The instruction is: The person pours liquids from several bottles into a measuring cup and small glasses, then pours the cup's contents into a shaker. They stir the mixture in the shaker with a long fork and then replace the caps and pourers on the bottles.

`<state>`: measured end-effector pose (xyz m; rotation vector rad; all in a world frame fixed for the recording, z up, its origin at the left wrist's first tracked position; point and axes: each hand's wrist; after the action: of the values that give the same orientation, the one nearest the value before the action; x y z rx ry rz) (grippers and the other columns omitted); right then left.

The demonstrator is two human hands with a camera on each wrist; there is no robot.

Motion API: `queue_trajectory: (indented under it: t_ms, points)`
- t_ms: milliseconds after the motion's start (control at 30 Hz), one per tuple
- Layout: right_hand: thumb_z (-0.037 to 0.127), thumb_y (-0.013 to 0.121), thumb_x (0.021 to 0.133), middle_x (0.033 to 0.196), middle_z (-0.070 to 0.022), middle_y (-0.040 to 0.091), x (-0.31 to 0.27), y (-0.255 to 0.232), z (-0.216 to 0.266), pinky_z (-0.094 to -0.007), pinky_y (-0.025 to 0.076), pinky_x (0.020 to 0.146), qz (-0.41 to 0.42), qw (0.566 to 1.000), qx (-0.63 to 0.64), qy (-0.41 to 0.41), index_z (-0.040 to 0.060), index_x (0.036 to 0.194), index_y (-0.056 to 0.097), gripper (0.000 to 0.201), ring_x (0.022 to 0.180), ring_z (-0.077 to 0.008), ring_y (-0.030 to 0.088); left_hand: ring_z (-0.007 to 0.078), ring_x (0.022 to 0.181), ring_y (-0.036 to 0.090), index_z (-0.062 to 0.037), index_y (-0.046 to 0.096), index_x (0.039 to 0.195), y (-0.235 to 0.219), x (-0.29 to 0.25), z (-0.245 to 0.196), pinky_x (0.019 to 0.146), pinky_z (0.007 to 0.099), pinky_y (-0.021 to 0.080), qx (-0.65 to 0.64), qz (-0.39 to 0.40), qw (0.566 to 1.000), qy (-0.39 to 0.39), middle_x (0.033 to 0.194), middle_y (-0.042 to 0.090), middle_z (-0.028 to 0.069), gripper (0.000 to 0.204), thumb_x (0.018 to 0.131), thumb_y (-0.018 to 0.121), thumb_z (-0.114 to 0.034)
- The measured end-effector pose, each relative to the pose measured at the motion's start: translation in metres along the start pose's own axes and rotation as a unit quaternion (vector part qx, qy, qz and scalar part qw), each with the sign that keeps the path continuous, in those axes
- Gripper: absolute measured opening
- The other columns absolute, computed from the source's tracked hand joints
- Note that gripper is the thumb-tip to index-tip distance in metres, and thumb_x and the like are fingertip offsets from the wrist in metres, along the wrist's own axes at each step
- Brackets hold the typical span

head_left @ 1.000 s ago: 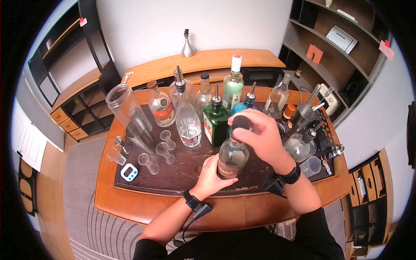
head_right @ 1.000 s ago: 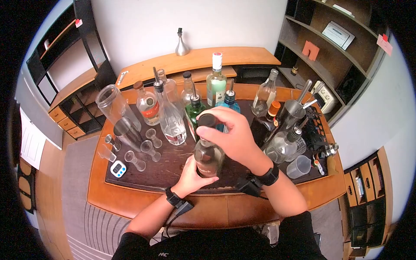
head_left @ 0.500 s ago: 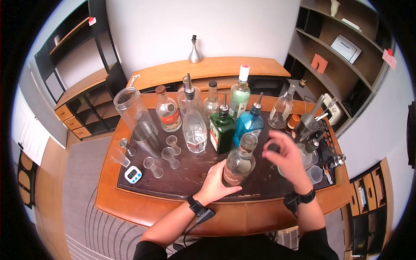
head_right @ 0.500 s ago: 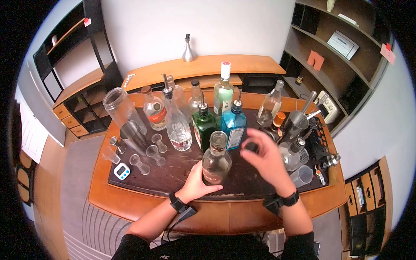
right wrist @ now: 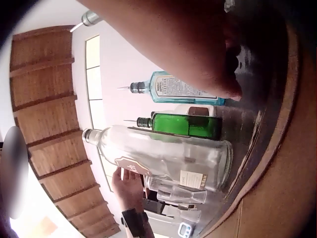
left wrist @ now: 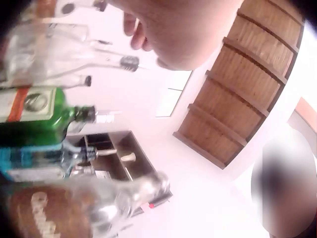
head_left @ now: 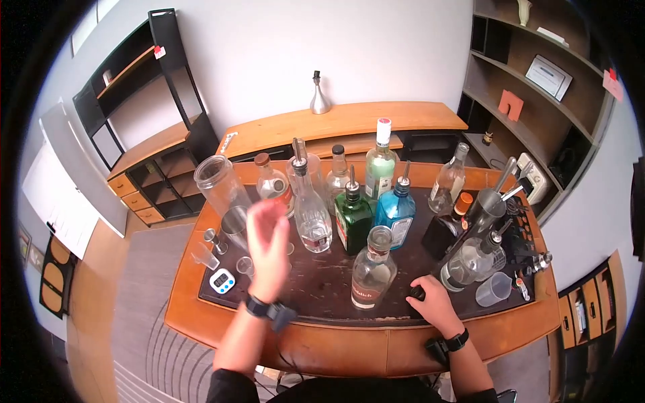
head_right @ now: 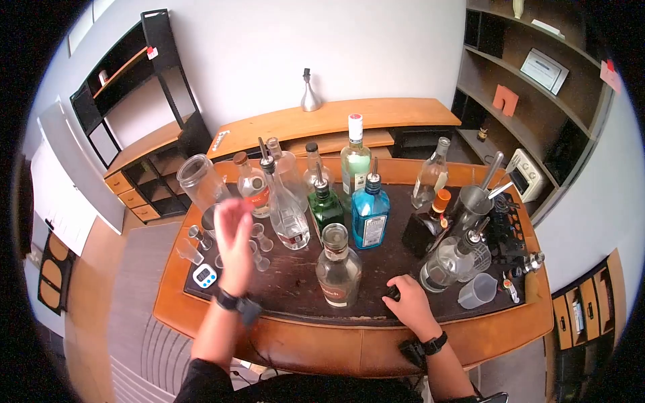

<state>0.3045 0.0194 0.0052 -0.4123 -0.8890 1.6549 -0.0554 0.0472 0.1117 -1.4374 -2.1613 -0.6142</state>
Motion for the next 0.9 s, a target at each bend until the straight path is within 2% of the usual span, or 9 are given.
queue_trajectory:
  t_ms: [67, 167, 233, 367, 500, 600, 733, 800, 900]
  points:
    - [0.014, 0.082, 0.077, 0.103, -0.0157, 0.065, -0.001, 0.002, -0.003, -0.0419, 0.052, 0.082, 0.026, 0.999, 0.023, -0.001, 0.0037, 0.111, 0.063, 0.040, 0.098, -0.0356, 0.064, 0.0139, 0.109, 0.058, -0.0043, 0.053, 0.123, -0.012, 0.052, 0.004, 0.097, 0.0302, 0.047, 0.041, 0.043, 0.998, -0.019, 0.114, 0.059, 0.0040, 0.029, 0.096, 0.062, -0.002]
    - [0.013, 0.082, 0.075, 0.102, -0.0150, 0.064, -0.003, 0.006, -0.005, -0.0423, 0.052, 0.083, 0.013, 0.999, 0.024, -0.025, 0.0046, 0.116, 0.063, 0.046, 0.098, -0.0350, 0.064, 0.0210, 0.127, 0.055, -0.0005, 0.049, 0.136, -0.027, 0.123, 0.048, 0.108, 0.0357, 0.044, 0.170, 0.143, 0.975, -0.027, 0.134, 0.059, 0.0136, 0.047, 0.091, 0.062, 0.002]
    - [0.013, 0.084, 0.073, 0.101, -0.0139, 0.065, -0.004, 0.006, -0.001, -0.0423, 0.052, 0.083, 0.012, 0.999, 0.039, 0.011, 0.0059, 0.117, 0.064, 0.048, 0.098, -0.0334, 0.064, 0.0218, 0.128, 0.055, -0.0004, 0.047, 0.139, -0.028, 0.154, 0.092, 0.109, 0.0367, 0.044, 0.167, 0.199, 0.965, -0.046, 0.135, 0.059, 0.0138, 0.053, 0.089, 0.064, 0.003]
    - [0.012, 0.085, 0.070, 0.098, -0.0130, 0.063, -0.009, 0.006, -0.003, -0.0392, 0.052, 0.080, -0.015, 0.999, 0.046, -0.011, 0.0051, 0.115, 0.063, 0.050, 0.093, -0.0303, 0.063, 0.0229, 0.127, 0.055, -0.0009, 0.042, 0.144, -0.004, 0.153, 0.071, 0.109, 0.0381, 0.042, 0.188, 0.289, 0.929, -0.137, 0.136, 0.058, 0.0131, 0.065, 0.084, 0.069, 0.003]
    - [0.014, 0.085, 0.070, 0.097, -0.0121, 0.063, -0.010, 0.004, -0.004, -0.0399, 0.052, 0.080, -0.022, 0.999, 0.037, -0.019, 0.0062, 0.114, 0.063, 0.050, 0.093, -0.0300, 0.063, 0.0190, 0.126, 0.052, -0.0039, 0.041, 0.147, -0.008, 0.163, 0.104, 0.107, 0.0340, 0.042, 0.220, 0.308, 0.917, -0.123, 0.134, 0.057, 0.0080, 0.081, 0.079, 0.084, -0.009]
    - [0.015, 0.086, 0.069, 0.097, -0.0113, 0.063, -0.011, 0.004, -0.003, -0.0404, 0.051, 0.080, -0.025, 0.999, 0.024, -0.026, 0.0066, 0.113, 0.064, 0.050, 0.093, -0.0301, 0.063, 0.0186, 0.121, 0.054, -0.0074, 0.036, 0.145, -0.008, 0.165, 0.125, 0.105, 0.0364, 0.044, 0.138, 0.327, 0.925, -0.138, 0.129, 0.056, 0.0051, 0.089, 0.074, 0.090, -0.013]
    - [0.016, 0.085, 0.069, 0.097, -0.0108, 0.063, -0.011, 0.001, 0.001, -0.0407, 0.052, 0.080, -0.024, 0.999, 0.018, -0.030, 0.0069, 0.113, 0.064, 0.049, 0.093, -0.0302, 0.063, 0.0191, 0.119, 0.056, -0.0084, 0.036, 0.142, -0.011, 0.166, 0.140, 0.100, 0.0368, 0.049, 0.144, 0.330, 0.926, -0.111, 0.130, 0.054, 0.0043, 0.088, 0.073, 0.090, -0.013]
    - [0.016, 0.085, 0.069, 0.097, -0.0108, 0.063, -0.011, 0.002, 0.000, -0.0408, 0.052, 0.080, -0.028, 0.999, 0.019, -0.032, 0.0069, 0.112, 0.064, 0.049, 0.093, -0.0301, 0.063, 0.0185, 0.113, 0.058, -0.0066, 0.034, 0.144, -0.012, 0.167, 0.154, 0.091, 0.0365, 0.055, -0.029, 0.286, 0.940, -0.184, 0.125, 0.056, 0.0075, 0.089, 0.071, 0.086, -0.002]
    - [0.016, 0.085, 0.069, 0.097, -0.0109, 0.063, -0.011, 0.003, 0.000, -0.0409, 0.052, 0.080, -0.030, 0.999, 0.021, -0.038, 0.0065, 0.112, 0.065, 0.048, 0.093, -0.0300, 0.064, 0.0202, 0.109, 0.062, -0.0047, 0.032, 0.144, -0.007, 0.166, 0.146, 0.089, 0.0366, 0.056, 0.029, 0.256, 0.954, -0.151, 0.125, 0.057, 0.0097, 0.089, 0.072, 0.085, 0.000]
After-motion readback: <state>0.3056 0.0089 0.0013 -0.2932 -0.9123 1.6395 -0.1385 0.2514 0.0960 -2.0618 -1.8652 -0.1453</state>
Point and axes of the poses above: each hand's wrist, its own x-axis towards the middle knuckle, its own y-axis out of the palm, z = x × y
